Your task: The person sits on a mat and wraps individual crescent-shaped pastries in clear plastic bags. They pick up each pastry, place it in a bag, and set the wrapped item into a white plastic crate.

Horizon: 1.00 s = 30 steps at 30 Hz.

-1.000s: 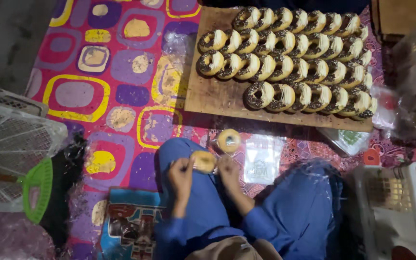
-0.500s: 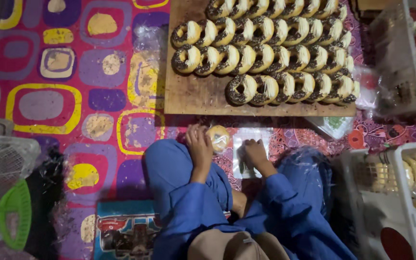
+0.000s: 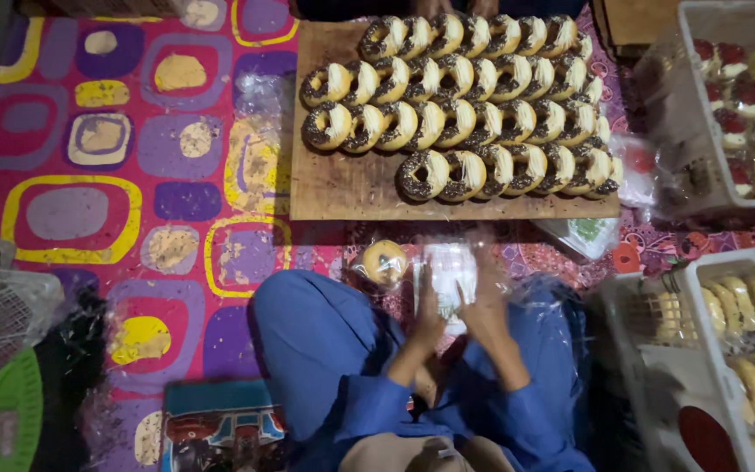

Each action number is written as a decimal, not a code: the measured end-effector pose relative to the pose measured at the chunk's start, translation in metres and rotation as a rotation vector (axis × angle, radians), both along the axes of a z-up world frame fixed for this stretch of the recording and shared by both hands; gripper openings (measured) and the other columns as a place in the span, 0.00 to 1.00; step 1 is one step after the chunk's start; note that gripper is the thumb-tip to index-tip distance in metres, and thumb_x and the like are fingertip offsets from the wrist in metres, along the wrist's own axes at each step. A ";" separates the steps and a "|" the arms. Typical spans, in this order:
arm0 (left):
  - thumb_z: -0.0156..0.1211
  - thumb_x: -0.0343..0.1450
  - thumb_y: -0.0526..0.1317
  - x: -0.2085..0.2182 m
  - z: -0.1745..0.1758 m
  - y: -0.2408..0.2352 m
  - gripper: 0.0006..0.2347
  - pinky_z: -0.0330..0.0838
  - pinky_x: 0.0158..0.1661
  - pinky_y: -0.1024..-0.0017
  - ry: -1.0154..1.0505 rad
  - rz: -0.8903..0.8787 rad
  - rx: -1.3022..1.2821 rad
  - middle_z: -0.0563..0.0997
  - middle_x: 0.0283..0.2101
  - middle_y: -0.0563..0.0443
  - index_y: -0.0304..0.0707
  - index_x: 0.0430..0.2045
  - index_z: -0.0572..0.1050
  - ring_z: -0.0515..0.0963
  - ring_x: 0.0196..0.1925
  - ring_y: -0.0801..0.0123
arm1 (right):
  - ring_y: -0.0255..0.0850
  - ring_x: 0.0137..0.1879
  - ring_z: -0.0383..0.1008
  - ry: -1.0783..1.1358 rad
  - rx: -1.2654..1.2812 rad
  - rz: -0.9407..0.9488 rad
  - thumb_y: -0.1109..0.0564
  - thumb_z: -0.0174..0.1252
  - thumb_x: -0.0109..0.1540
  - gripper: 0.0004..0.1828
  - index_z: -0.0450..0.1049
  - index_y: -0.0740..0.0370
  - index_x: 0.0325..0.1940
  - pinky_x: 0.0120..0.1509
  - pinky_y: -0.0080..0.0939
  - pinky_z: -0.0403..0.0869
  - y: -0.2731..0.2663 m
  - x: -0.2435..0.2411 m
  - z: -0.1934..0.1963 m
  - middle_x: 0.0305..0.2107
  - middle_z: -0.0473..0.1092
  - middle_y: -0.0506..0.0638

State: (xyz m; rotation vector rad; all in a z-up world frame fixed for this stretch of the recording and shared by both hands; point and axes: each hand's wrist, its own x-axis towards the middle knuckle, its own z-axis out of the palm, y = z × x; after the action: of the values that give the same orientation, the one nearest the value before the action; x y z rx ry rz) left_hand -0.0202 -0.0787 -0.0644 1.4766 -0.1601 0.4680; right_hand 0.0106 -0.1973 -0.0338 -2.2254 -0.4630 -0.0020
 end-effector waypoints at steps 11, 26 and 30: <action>0.63 0.68 0.45 0.024 -0.044 0.215 0.12 0.76 0.54 0.49 0.170 0.345 -1.578 0.78 0.50 0.37 0.42 0.41 0.73 0.80 0.54 0.48 | 0.49 0.73 0.63 -0.459 -0.495 0.137 0.36 0.75 0.43 0.58 0.62 0.42 0.77 0.80 0.72 0.32 0.056 0.200 0.059 0.61 0.70 0.52; 0.55 0.72 0.50 0.042 -0.034 0.060 0.24 0.60 0.65 0.38 -0.132 -0.301 -1.896 0.70 0.65 0.31 0.31 0.59 0.67 0.67 0.66 0.40 | 0.48 0.51 0.67 -0.267 -0.045 -0.245 0.40 0.77 0.39 0.70 0.52 0.60 0.79 0.63 0.56 0.58 0.064 -0.039 0.090 0.46 0.76 0.49; 0.53 0.74 0.48 0.035 0.020 0.041 0.22 0.57 0.70 0.43 -0.135 -0.138 -1.598 0.67 0.69 0.32 0.42 0.62 0.66 0.65 0.73 0.40 | 0.50 0.49 0.66 -0.337 -0.115 -0.262 0.41 0.80 0.39 0.71 0.50 0.61 0.77 0.59 0.57 0.58 0.069 -0.028 0.098 0.46 0.76 0.51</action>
State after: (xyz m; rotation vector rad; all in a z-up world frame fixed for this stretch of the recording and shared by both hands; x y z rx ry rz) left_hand 0.0148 -0.0377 -0.0443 -0.1305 0.0340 0.3913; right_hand -0.0171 -0.1284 0.0646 -2.3934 -0.3538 -0.5060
